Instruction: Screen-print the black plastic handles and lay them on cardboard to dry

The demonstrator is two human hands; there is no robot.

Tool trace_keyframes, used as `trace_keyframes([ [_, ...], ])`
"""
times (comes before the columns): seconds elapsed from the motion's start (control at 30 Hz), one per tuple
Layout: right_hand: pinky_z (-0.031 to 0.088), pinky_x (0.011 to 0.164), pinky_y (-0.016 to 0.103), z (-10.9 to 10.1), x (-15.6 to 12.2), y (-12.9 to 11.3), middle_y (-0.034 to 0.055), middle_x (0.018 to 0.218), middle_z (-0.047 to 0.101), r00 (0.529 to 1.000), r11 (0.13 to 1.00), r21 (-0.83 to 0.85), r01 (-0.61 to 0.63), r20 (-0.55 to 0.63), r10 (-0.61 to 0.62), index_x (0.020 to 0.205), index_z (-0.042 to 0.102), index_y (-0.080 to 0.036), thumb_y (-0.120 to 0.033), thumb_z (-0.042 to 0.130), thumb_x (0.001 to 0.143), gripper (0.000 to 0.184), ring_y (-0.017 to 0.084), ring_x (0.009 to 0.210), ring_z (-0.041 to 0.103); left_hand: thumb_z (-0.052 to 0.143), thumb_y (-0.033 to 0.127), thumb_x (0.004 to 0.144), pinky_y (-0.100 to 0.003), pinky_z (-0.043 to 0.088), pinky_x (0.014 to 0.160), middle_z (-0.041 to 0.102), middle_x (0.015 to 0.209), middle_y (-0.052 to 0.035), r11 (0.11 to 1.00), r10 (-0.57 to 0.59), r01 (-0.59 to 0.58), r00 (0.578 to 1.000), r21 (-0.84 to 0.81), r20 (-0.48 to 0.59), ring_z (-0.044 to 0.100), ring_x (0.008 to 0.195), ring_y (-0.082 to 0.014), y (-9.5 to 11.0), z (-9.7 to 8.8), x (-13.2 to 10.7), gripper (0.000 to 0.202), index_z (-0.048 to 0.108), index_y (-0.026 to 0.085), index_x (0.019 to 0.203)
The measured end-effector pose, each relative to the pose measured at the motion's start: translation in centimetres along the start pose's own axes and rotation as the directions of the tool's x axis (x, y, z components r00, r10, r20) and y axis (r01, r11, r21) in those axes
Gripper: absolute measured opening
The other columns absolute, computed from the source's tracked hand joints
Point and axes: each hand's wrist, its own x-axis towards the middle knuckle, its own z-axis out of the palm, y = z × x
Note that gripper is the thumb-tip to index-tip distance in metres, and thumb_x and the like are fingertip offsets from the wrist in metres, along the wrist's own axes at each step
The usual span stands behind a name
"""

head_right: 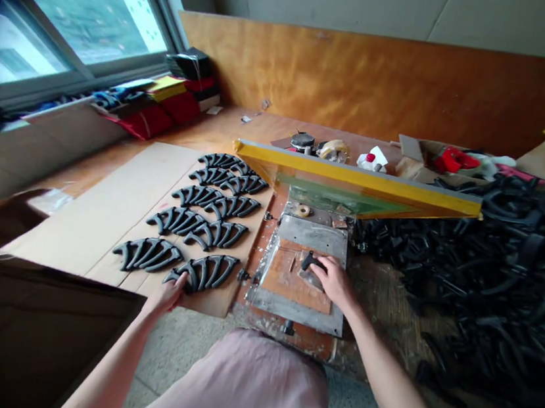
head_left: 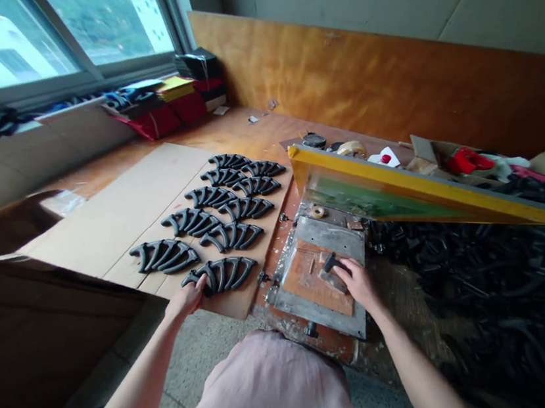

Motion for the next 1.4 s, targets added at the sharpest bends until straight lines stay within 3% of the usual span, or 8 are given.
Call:
trace_keyframes([
  [0.17, 0.047, 0.089, 0.033, 2.7, 1.0, -1.7, 0.0095, 0.101, 0.065, 0.997, 0.923, -0.378, 0.067, 0.062, -0.046, 0.120, 0.065, -0.019, -0.037, 0.048, 0.095, 0.036, 0.024, 0.101, 0.061, 0.027, 0.063, 0.088, -0.041, 0.049, 0.072, 0.070, 0.074, -0.0139, 0.988, -0.070, 0.072, 0.997, 0.140, -0.021, 0.068, 0.071, -0.0306, -0.6, 0.0, -0.6, 0.061, 0.068, 0.018, 0.094],
  [0.4, 0.047, 0.089, 0.037, 2.2, 0.5, -2.5, 0.0113, 0.112, 0.064, 0.995, 0.807, -0.585, 0.083, 0.098, -0.031, 0.134, 0.056, -0.023, -0.037, 0.052, 0.093, 0.044, 0.027, 0.105, 0.059, 0.019, 0.073, 0.084, -0.044, 0.049, 0.075, 0.071, 0.095, -0.0201, 0.982, -0.108, 0.135, 0.975, 0.129, -0.192, 0.067, 0.093, -0.0383, 0.2, -3.0, -2.0, 0.075, 0.070, 0.019, 0.093],
  [0.63, 0.022, 0.117, 0.053, 4.3, -0.6, -3.1, 0.0137, 0.153, 0.036, 0.926, 0.783, -0.499, 0.371, 0.263, -0.271, 0.148, 0.036, -0.014, -0.039, 0.059, 0.090, 0.067, 0.028, 0.143, 0.028, 0.022, 0.070, 0.086, -0.036, 0.045, 0.066, 0.070, 0.081, -0.0136, 0.993, -0.010, 0.039, 0.970, 0.113, -0.244, 0.065, 0.082, -0.0327, 3.3, -3.9, -2.9, 0.064, 0.063, 0.022, 0.074],
  [0.8, 0.033, 0.114, 0.048, 3.8, -5.1, -3.9, 0.0095, 0.130, 0.063, 0.830, 0.826, -0.220, 0.519, 0.363, -0.424, 0.125, 0.063, -0.018, -0.033, 0.057, 0.092, 0.036, 0.023, 0.128, 0.051, 0.025, 0.070, 0.086, -0.029, 0.040, 0.060, 0.068, 0.073, -0.0086, 0.999, 0.044, -0.039, 0.979, 0.029, -0.199, 0.064, 0.075, -0.0266, 2.9, -2.8, -3.3, 0.061, 0.062, 0.023, 0.072],
  [0.93, 0.048, 0.099, 0.040, 3.4, -7.6, -6.6, 0.0075, 0.107, 0.073, 0.906, 0.920, -0.102, 0.378, 0.245, -0.345, 0.105, 0.073, -0.019, -0.027, 0.051, 0.095, 0.025, 0.021, 0.109, 0.064, 0.027, 0.069, 0.086, -0.028, 0.038, 0.058, 0.067, 0.068, -0.0063, 0.999, 0.015, -0.022, 0.986, -0.038, -0.167, 0.063, 0.070, -0.0249, 1.4, -1.9, -3.6, 0.059, 0.062, 0.023, 0.074],
  [1.07, 0.051, 0.088, 0.033, 4.7, -8.1, -10.3, 0.0060, 0.104, 0.074, 0.926, 0.984, 0.076, 0.164, 0.333, -0.180, 0.108, 0.071, -0.022, -0.029, 0.047, 0.096, 0.028, 0.019, 0.098, 0.067, 0.030, 0.069, 0.085, -0.027, 0.037, 0.058, 0.066, 0.065, -0.0045, 0.990, -0.044, 0.019, 0.984, -0.142, -0.174, 0.064, 0.069, -0.0238, 0.2, -1.5, -4.7, 0.057, 0.062, 0.023, 0.073],
  [1.27, 0.051, 0.090, 0.035, 10.3, -8.5, -12.0, 0.0093, 0.108, 0.072, 0.742, 0.935, 0.250, -0.252, 0.670, 0.021, 0.119, 0.066, -0.020, -0.040, 0.054, 0.088, 0.039, 0.022, 0.101, 0.067, 0.035, 0.066, 0.084, -0.026, 0.039, 0.056, 0.064, 0.060, -0.0022, 0.949, -0.157, 0.078, 0.957, -0.307, -0.243, 0.062, 0.061, -0.0202, -2.7, -1.7, -6.5, 0.053, 0.062, 0.022, 0.075],
  [1.4, 0.044, 0.102, 0.039, 16.1, -9.7, -9.9, 0.0205, 0.132, 0.058, 0.620, 0.768, 0.293, -0.569, 0.767, 0.167, 0.133, 0.054, -0.012, -0.061, 0.066, 0.070, 0.081, 0.028, 0.118, 0.059, 0.040, 0.067, 0.082, -0.026, 0.042, 0.054, 0.066, 0.066, -0.0028, 0.882, -0.235, 0.093, 0.936, -0.462, -0.261, 0.059, 0.056, -0.0177, -6.7, -2.9, -6.2, 0.051, 0.061, 0.020, 0.080],
])
